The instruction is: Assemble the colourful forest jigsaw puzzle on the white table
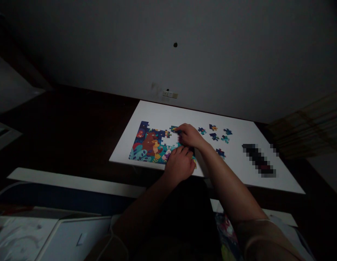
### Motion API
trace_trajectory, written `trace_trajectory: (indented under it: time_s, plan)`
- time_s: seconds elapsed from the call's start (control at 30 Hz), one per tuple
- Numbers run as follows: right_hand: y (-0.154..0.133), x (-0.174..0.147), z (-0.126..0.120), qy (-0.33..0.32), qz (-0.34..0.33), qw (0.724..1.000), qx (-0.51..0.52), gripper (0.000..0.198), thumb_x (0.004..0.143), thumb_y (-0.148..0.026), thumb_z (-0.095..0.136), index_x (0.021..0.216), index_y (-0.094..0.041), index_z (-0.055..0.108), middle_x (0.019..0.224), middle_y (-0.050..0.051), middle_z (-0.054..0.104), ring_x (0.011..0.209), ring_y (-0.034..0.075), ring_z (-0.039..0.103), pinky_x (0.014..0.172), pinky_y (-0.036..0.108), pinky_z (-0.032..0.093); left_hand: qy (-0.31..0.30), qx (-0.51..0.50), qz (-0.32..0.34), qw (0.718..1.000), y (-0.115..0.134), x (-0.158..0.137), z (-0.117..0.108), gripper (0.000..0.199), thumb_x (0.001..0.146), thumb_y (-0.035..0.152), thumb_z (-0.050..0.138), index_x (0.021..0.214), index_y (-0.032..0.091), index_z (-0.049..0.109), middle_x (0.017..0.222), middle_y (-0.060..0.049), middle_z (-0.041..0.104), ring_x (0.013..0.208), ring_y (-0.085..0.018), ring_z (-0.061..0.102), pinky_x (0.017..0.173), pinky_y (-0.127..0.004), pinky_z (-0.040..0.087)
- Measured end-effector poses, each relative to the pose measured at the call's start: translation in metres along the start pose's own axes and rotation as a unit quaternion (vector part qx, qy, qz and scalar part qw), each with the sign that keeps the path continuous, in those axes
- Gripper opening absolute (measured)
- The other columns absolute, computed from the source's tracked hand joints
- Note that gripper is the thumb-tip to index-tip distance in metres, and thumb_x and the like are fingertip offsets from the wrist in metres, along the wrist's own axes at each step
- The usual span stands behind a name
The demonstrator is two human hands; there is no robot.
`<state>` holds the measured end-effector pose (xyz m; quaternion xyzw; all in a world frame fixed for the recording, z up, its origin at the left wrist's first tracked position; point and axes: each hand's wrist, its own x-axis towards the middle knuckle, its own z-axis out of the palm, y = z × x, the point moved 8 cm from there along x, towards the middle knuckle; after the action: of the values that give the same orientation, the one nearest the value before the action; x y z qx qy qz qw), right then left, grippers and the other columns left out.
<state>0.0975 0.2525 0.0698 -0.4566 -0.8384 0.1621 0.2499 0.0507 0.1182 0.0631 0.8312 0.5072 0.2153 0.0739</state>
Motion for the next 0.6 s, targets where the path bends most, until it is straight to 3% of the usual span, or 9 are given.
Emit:
trace_trajectory:
  time_s: [0.17, 0.33, 0.47, 0.6]
  plan:
    - [0.009, -0.02, -0.017, 0.047, 0.03, 0.998, 0.003, 0.042, 0.074, -0.007, 0.046, 0.102, -0.026, 0.07, 0.104, 0.005, 0.068, 0.102, 0.023, 0.059, 0.095, 0.041, 0.044, 0.0, 0.004, 0.003, 1.0, 0.002, 0.001, 0.0, 0.03, 0.091, 0.032, 0.045, 0.115, 0.021, 0.058, 0.125, -0.009, 0.057, 0.119, -0.026, 0.045, 0.101, -0.043, 0.037]
    - [0.06, -0.065, -0.066, 0.135, 0.128, 0.982, 0.012, 0.035, 0.079, -0.013, 0.046, 0.103, -0.024, 0.069, 0.106, 0.006, 0.068, 0.101, 0.023, 0.06, 0.095, 0.043, 0.044, -0.002, 0.018, 0.009, 1.0, 0.004, 0.001, 0.001, 0.033, 0.091, 0.031, 0.045, 0.12, 0.02, 0.057, 0.134, -0.008, 0.053, 0.123, -0.025, 0.044, 0.103, -0.041, 0.035]
    - [0.111, -0.115, -0.105, 0.247, 0.215, 0.944, 0.037, 0.024, 0.081, -0.025, 0.051, 0.096, -0.023, 0.07, 0.1, 0.007, 0.07, 0.092, 0.024, 0.063, 0.089, 0.043, 0.047, -0.004, 0.023, 0.012, 1.0, 0.006, 0.003, 0.003, 0.033, 0.091, 0.029, 0.044, 0.12, 0.02, 0.057, 0.133, -0.008, 0.054, 0.124, -0.025, 0.044, 0.104, -0.041, 0.034]
    - [0.142, -0.161, -0.116, 0.326, 0.27, 0.9, 0.102, 0.022, 0.08, -0.031, 0.052, 0.094, -0.024, 0.067, 0.097, 0.006, 0.069, 0.091, 0.023, 0.064, 0.084, 0.04, 0.049, 0.006, 0.024, 0.019, 1.0, 0.007, 0.004, 0.005, 0.035, 0.091, 0.029, 0.044, 0.123, 0.021, 0.056, 0.135, -0.007, 0.054, 0.125, -0.025, 0.044, 0.105, -0.041, 0.033]
